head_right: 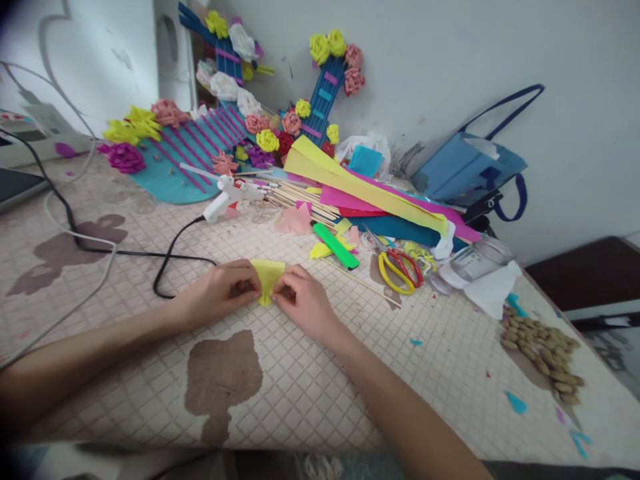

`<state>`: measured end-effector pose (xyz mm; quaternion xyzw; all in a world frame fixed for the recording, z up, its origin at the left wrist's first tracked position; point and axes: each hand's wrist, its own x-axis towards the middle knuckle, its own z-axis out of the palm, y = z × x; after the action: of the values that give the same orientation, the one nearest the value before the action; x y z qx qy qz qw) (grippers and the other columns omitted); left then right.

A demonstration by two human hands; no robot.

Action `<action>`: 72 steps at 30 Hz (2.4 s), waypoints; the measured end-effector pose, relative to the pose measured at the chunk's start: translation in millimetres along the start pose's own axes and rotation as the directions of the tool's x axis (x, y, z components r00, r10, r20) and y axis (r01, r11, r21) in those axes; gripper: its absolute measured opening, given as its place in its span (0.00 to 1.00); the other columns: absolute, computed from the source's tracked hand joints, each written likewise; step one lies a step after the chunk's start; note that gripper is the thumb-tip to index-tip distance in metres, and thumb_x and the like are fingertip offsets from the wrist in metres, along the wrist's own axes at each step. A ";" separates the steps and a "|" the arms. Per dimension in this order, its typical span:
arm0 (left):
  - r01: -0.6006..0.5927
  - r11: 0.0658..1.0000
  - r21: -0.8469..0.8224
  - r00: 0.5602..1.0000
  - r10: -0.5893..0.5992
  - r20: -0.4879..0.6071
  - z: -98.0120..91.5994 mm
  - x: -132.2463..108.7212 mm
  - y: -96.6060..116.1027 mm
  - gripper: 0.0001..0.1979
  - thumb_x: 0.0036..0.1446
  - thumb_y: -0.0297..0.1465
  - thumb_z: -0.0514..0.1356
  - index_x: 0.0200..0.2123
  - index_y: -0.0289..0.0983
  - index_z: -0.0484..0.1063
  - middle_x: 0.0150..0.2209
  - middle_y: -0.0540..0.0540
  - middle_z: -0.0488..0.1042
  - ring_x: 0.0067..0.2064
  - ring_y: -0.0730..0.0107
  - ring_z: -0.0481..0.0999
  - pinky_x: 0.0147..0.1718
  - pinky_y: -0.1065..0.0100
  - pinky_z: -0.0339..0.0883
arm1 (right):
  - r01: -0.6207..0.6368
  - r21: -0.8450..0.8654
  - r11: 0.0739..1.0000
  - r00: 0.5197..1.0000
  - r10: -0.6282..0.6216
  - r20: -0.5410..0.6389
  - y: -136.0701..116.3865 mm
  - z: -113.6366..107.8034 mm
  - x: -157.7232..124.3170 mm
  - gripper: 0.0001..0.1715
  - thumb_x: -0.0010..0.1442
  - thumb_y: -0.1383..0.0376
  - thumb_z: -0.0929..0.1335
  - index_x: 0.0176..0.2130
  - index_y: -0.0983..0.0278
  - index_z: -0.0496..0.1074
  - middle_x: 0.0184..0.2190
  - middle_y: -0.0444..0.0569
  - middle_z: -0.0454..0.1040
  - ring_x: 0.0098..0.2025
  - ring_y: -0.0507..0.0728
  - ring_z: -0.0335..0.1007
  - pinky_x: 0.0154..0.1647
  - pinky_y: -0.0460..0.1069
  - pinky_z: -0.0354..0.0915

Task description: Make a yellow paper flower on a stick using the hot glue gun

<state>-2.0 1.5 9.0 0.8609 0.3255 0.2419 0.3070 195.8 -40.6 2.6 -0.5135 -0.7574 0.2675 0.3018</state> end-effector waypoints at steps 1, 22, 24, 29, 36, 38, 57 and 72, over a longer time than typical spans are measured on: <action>0.001 1.000 -0.002 1.000 -0.001 -0.004 0.2 0.0 -0.1 0.03 0.53 0.25 0.57 0.29 0.35 0.70 0.31 0.49 0.67 0.27 0.77 0.67 0.26 0.74 0.61 | -0.004 0.006 1.000 1.000 0.004 -0.001 -0.1 -0.5 -0.3 0.05 0.54 0.71 0.68 0.29 0.62 0.68 0.32 0.43 0.64 0.30 0.50 0.62 0.30 0.46 0.60; -0.084 0.996 -0.039 0.987 0.088 0.134 -14.4 0.1 -6.6 0.04 0.54 0.25 0.56 0.28 0.34 0.71 0.32 0.48 0.68 0.33 0.72 0.69 0.32 0.71 0.62 | 0.000 0.120 0.993 0.986 -0.020 0.168 5.1 -18.5 -2.4 0.04 0.55 0.71 0.68 0.32 0.62 0.69 0.40 0.46 0.64 0.39 0.52 0.65 0.35 0.47 0.64; -0.086 0.995 -0.042 0.986 0.091 0.137 -14.7 0.0 -7.0 0.04 0.54 0.25 0.56 0.29 0.34 0.70 0.32 0.48 0.68 0.33 0.72 0.69 0.32 0.71 0.62 | 0.003 0.131 0.991 0.983 -0.027 0.182 5.2 -19.9 -2.4 0.04 0.55 0.71 0.68 0.32 0.62 0.70 0.41 0.47 0.64 0.41 0.53 0.65 0.36 0.47 0.64; -0.102 0.992 -0.068 0.982 0.112 0.154 -15.8 -1.1 -11.5 0.04 0.54 0.24 0.56 0.30 0.34 0.71 0.33 0.47 0.69 0.34 0.72 0.69 0.33 0.71 0.63 | 0.010 0.102 0.995 0.988 -0.025 0.152 3.4 -17.5 -2.0 0.05 0.55 0.72 0.67 0.31 0.62 0.69 0.39 0.45 0.64 0.35 0.51 0.64 0.35 0.48 0.63; -0.106 0.992 -0.073 0.980 0.117 0.159 -16.3 -1.0 -13.1 0.04 0.54 0.24 0.56 0.30 0.34 0.71 0.34 0.47 0.70 0.35 0.71 0.70 0.35 0.69 0.63 | -0.005 0.121 0.993 0.985 -0.016 0.170 3.3 -18.1 -2.6 0.06 0.55 0.73 0.67 0.33 0.62 0.69 0.41 0.46 0.63 0.41 0.52 0.64 0.37 0.47 0.63; -0.111 0.991 -0.068 0.980 0.121 0.161 -16.3 -1.3 -13.0 0.04 0.54 0.23 0.56 0.30 0.33 0.71 0.33 0.46 0.70 0.35 0.71 0.69 0.34 0.69 0.63 | 0.002 0.110 0.994 0.985 -0.021 0.173 3.5 -19.0 -2.7 0.07 0.55 0.73 0.67 0.32 0.62 0.69 0.41 0.46 0.63 0.40 0.52 0.64 0.38 0.48 0.63; -0.010 1.000 -0.004 1.000 0.010 0.017 -1.7 -1.2 0.6 0.04 0.53 0.22 0.57 0.28 0.33 0.71 0.30 0.49 0.66 0.29 0.76 0.66 0.27 0.74 0.59 | 0.014 -0.003 1.000 1.000 -0.014 0.026 -5.0 -2.7 -2.5 0.07 0.55 0.75 0.66 0.31 0.63 0.66 0.36 0.46 0.64 0.37 0.52 0.64 0.36 0.47 0.63; -0.015 1.000 0.001 1.000 0.015 -0.005 -1.0 -2.3 0.9 0.02 0.53 0.24 0.57 0.30 0.34 0.70 0.31 0.48 0.66 0.31 0.74 0.67 0.28 0.73 0.62 | 0.056 -0.073 0.996 0.998 -0.058 -0.021 -5.0 7.1 -1.0 0.07 0.56 0.74 0.65 0.31 0.62 0.65 0.35 0.47 0.64 0.39 0.55 0.64 0.38 0.50 0.64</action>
<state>-3.7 -0.4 9.9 0.8629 0.3201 0.2462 0.3039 187.8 -43.9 1.2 -0.5054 -0.7775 0.2251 0.2992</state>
